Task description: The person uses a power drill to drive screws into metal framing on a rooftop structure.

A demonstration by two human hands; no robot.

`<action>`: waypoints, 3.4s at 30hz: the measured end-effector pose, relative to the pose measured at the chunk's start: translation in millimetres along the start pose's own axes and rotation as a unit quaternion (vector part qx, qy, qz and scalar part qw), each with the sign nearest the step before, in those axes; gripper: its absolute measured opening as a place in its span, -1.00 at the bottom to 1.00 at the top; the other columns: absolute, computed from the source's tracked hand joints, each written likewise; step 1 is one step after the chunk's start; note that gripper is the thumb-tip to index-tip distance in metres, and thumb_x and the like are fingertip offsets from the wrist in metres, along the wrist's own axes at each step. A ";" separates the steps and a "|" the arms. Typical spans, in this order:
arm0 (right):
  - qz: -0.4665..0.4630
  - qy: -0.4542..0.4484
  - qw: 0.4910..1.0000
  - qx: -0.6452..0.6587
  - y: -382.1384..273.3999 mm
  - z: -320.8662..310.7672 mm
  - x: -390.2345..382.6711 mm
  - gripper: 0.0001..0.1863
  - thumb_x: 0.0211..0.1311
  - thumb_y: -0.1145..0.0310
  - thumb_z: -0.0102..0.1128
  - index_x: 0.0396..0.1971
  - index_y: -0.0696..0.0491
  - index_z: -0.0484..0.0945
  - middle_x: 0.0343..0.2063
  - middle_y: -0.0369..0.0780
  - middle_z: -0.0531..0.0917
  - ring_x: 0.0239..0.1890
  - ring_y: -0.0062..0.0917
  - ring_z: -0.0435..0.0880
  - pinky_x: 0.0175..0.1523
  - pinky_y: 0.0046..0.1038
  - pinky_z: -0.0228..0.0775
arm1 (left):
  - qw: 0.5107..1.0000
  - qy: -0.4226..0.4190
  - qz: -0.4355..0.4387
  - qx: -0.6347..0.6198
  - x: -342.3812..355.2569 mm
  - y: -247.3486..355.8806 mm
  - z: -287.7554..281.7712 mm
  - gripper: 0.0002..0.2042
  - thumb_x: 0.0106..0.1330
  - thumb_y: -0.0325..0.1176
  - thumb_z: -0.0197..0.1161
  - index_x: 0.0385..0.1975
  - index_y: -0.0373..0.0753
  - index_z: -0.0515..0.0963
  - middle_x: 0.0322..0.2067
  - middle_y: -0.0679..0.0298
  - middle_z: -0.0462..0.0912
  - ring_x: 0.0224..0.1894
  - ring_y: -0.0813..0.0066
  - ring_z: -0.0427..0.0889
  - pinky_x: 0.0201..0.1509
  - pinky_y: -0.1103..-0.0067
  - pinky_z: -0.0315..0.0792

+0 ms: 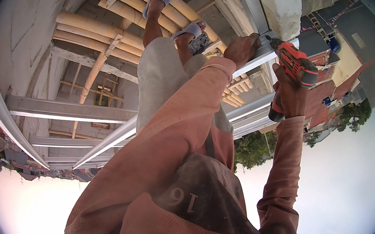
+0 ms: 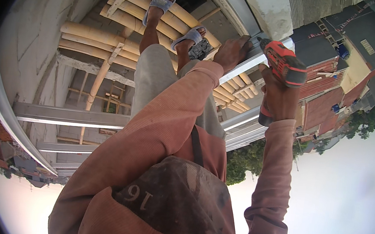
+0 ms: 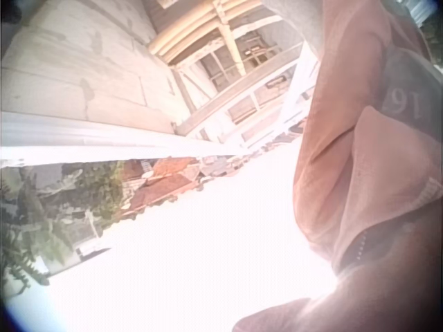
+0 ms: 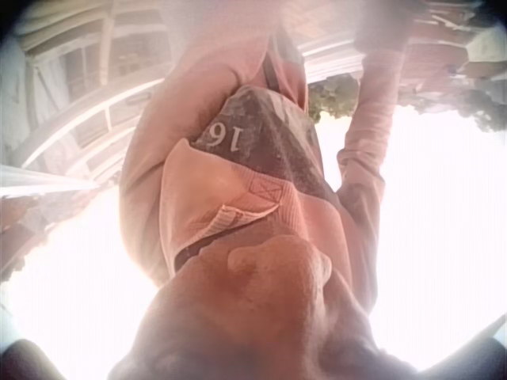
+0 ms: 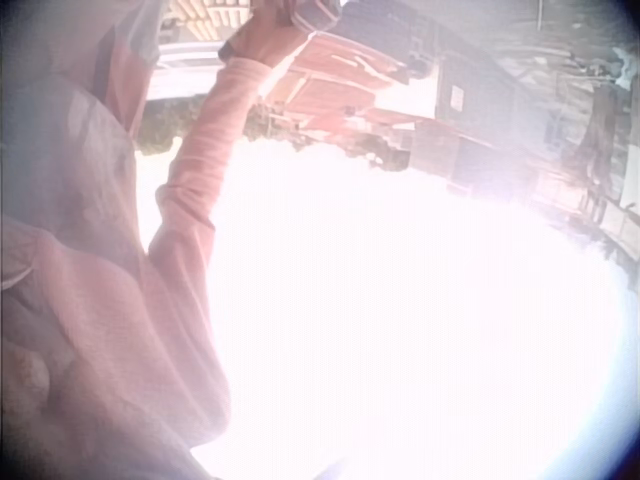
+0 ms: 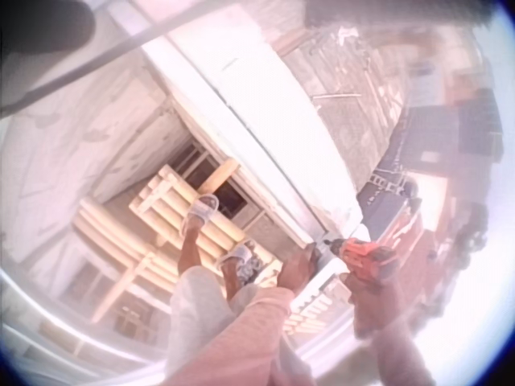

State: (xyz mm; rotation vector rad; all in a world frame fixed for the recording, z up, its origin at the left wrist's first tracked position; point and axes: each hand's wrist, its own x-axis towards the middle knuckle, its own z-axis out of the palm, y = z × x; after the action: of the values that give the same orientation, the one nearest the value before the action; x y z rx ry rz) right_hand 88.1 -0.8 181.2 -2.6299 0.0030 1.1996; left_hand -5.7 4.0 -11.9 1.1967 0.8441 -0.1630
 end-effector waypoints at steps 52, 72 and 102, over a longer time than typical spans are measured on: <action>-0.136 -0.045 0.909 -0.391 28.5 -23.3 15.6 -0.48 0.22 0.16 0.32 0.19 -0.15 0.48 -0.17 0.04 0.73 -0.06 0.10 0.66 -0.01 -0.04 0.59 | 0.997 -0.029 -0.067 -0.006 1.9 5.8 1.3 -0.59 0.53 -0.02 0.01 0.13 -0.13 0.59 -0.06 -0.13 0.71 0.05 -0.23 0.64 0.18 0.06 0.46; -0.199 -0.075 0.891 -0.400 13.8 -37.1 25.1 -0.49 0.17 0.20 0.37 0.13 -0.07 0.52 -0.22 -0.01 0.75 -0.13 0.04 0.70 -0.06 -0.08 0.62 | 0.994 -0.048 -0.096 0.002 4.6 18.7 -10.8 -0.58 0.50 0.01 0.05 0.12 -0.12 0.61 -0.04 -0.12 0.71 0.08 -0.20 0.64 0.20 0.09 0.46; -0.015 -0.088 0.996 -0.018 17.4 -65.6 -23.1 -0.71 0.14 0.39 0.42 -0.13 0.09 0.66 -0.42 -0.33 0.67 -0.53 -0.65 0.58 -0.43 -0.51 0.43 | 0.997 -0.013 -0.065 -0.029 5.2 -2.2 3.0 -0.44 0.41 0.16 0.09 0.06 -0.23 0.67 -0.04 -0.20 0.69 0.09 -0.20 0.64 0.24 0.12 0.41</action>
State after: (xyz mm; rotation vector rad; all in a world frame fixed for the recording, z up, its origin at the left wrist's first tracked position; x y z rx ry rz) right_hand 119.7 -35.0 235.8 -2.5343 -0.0917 1.4299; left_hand -1.8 2.1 -16.6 1.0842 0.8991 -0.2581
